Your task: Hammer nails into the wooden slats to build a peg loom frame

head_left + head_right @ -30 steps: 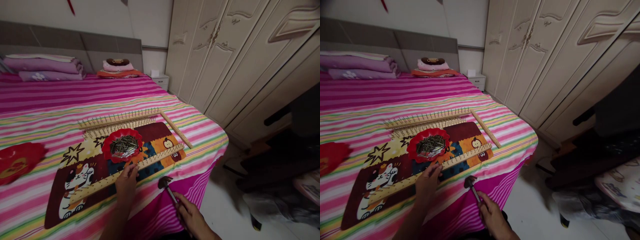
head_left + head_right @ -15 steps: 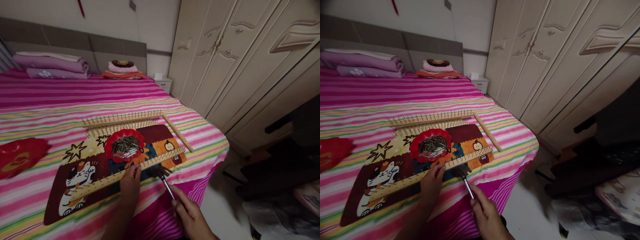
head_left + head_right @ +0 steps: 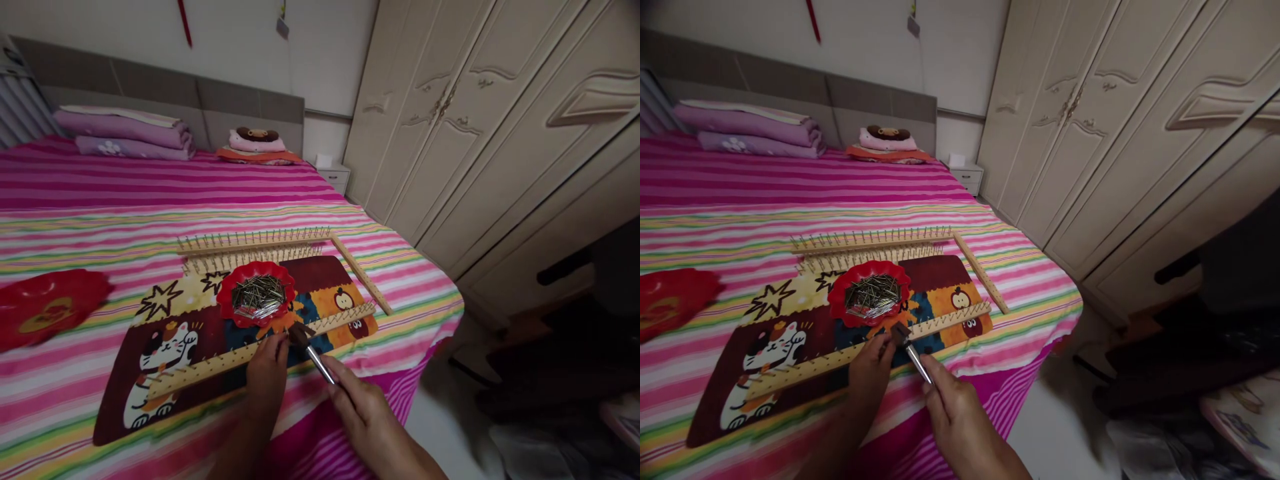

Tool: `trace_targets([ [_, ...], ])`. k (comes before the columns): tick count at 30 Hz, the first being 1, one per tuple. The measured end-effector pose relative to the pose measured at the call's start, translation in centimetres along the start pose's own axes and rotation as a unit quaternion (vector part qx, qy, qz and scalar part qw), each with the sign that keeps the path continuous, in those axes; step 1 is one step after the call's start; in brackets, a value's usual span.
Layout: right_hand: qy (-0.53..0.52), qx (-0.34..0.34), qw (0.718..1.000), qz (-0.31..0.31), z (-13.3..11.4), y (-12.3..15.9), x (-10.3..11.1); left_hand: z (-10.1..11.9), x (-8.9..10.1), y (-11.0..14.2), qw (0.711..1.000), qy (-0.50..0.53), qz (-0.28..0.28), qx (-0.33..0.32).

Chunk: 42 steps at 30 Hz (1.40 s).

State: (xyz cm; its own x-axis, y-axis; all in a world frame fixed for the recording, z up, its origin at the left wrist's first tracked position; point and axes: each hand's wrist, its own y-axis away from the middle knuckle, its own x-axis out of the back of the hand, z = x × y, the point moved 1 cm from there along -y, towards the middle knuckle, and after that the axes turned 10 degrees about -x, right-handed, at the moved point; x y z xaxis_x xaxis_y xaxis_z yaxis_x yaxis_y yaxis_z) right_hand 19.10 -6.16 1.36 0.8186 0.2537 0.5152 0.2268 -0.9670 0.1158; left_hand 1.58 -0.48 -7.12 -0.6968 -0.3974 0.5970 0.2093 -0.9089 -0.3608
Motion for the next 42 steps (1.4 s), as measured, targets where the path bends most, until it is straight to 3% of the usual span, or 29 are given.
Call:
trace_targets([
  [5,-0.031,-0.024,0.999,0.029,0.5,1.3,0.5,0.1,-0.1,0.1,1.0,0.009,0.003,-0.009],
  [9,-0.045,0.004,0.998,0.037,0.2,0.0,0.2,0.2,0.0,0.2,1.0,0.0,0.013,-0.019],
  [14,-0.055,0.012,0.998,-0.019,-0.4,-1.6,-0.7,0.2,0.2,0.1,1.0,-0.023,0.003,-0.021],
  [19,-0.071,-0.042,0.996,-0.015,0.2,0.4,0.2,0.1,0.0,0.1,1.0,0.002,-0.003,-0.013],
  [23,-0.087,-0.098,0.991,-0.031,3.1,2.4,0.9,0.3,0.8,0.3,1.0,0.023,-0.002,-0.013],
  [28,-0.184,-0.2,0.962,-0.026,9.6,3.4,-1.3,1.5,4.7,-1.8,0.998,-0.037,0.005,-0.053],
  [30,-0.226,-0.241,0.943,-0.035,11.7,3.4,-2.6,1.8,6.0,-3.9,0.992,-0.118,-0.018,-0.045],
  [32,-0.255,-0.272,0.927,-0.04,13.1,3.4,-3.5,1.8,6.4,-6.3,0.974,-0.2,-0.092,-0.047],
  [36,-0.288,-0.296,0.909,-0.048,13.8,3.1,-4.0,1.2,5.2,-9.6,0.926,-0.29,-0.236,-0.045],
  [42,-0.319,-0.277,0.905,-0.057,13.9,2.9,-3.9,0.5,3.7,-10.5,0.916,-0.306,-0.257,-0.046],
])
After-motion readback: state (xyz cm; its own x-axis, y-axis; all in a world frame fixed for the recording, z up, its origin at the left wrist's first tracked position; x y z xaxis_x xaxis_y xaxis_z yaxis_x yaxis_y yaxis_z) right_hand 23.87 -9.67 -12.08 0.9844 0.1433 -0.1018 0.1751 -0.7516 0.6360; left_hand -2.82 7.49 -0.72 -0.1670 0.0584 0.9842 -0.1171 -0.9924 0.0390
